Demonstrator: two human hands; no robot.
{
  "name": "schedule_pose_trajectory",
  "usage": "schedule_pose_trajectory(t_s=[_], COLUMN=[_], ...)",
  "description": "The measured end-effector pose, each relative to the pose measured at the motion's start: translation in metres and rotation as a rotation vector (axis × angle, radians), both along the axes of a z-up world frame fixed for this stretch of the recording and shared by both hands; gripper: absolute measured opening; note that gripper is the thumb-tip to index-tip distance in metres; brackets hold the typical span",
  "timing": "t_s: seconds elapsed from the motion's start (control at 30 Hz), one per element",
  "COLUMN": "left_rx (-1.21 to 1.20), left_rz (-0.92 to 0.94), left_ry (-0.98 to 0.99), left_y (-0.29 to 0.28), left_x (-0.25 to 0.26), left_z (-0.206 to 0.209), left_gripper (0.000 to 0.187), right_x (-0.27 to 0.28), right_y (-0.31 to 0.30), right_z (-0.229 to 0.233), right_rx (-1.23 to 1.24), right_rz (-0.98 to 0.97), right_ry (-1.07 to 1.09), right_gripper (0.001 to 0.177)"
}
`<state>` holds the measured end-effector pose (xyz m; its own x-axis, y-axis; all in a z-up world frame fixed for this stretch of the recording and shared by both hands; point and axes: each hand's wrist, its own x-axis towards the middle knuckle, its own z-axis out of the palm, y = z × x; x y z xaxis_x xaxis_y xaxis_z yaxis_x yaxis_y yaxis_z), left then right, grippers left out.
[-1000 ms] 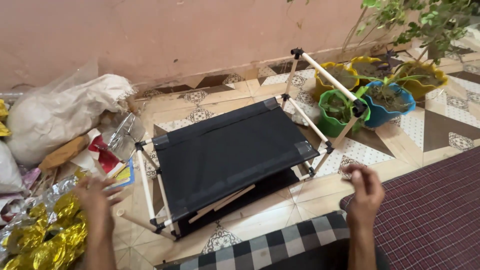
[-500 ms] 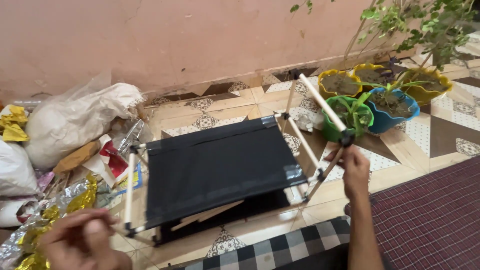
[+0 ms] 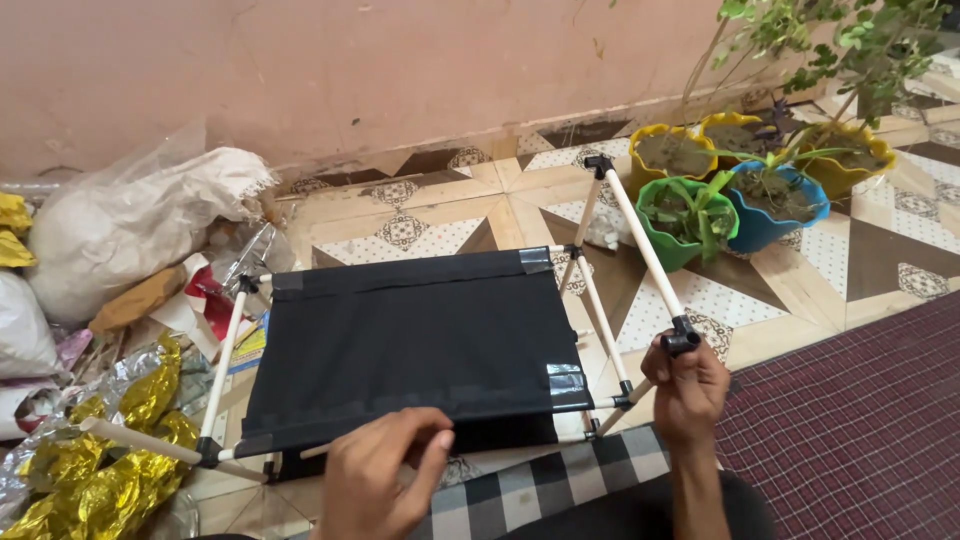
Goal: The person assembles a small black fabric stand by inserting white poles into black corner connectors and securing the fabric. They repeatedly insert and remove poles to adjust the frame, then fold the fabric and place it inside the stand.
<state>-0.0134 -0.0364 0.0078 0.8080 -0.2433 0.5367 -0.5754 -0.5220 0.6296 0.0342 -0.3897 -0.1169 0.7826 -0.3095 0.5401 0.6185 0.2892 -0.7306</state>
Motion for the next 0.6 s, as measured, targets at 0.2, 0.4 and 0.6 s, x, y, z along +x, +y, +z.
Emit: schedule_pose_trajectory(t_s=[0.2, 0.4, 0.6], left_rx=[-0.013, -0.095, -0.048], left_rz=[-0.25, -0.391, -0.383], left_ry=[0.006, -0.058, -0.168], left_y=[-0.041, -0.127, -0.195], left_x=[-0.003, 0.019, 0.065], left_z=[0.011, 0.024, 0.017], left_gripper=[0.014, 0.019, 0.022], right_x=[0.007, 0.006, 0.006], right_y=[0.017, 0.013, 0.008], right_z=[0.001, -0.005, -0.001], right_rx=[-0.01, -0.049, -0.217], right_rz=[-0.145, -0.214, -0.398], right_ry=[-0.055, -0.036, 0.031], right_gripper=[0.051, 0.051, 0.039])
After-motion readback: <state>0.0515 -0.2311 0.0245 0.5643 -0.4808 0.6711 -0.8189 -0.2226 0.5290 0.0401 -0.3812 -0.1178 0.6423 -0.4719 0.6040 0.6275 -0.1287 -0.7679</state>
